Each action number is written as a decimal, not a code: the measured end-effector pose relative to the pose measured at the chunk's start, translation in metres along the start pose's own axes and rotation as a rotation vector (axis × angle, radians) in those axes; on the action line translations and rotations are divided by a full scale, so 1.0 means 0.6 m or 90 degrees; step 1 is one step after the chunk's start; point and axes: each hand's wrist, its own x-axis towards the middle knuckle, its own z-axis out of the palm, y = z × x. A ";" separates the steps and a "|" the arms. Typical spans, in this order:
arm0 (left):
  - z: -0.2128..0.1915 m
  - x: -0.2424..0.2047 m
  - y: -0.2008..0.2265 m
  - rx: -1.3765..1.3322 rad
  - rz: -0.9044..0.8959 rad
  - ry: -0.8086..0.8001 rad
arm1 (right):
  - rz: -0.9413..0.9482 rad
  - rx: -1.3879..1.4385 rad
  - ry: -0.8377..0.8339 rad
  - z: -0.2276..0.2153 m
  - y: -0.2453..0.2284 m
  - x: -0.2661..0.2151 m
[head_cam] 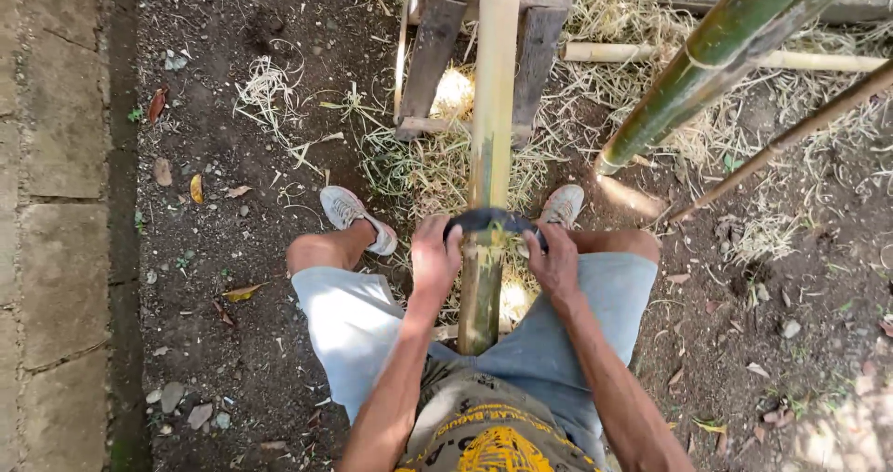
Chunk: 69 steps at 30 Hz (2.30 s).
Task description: Shave the outer layer of a bamboo pole using a curved blade.
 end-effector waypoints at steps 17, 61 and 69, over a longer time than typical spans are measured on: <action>0.059 0.199 -0.025 -0.002 0.004 0.038 | 0.074 -0.027 -0.125 0.046 0.091 0.264; 0.070 0.267 -0.030 -0.060 -0.121 -0.012 | 0.037 -0.122 -0.109 0.032 0.062 0.323; 0.049 0.215 -0.033 -0.051 -0.020 0.049 | 0.066 -0.090 -0.052 0.061 0.075 0.251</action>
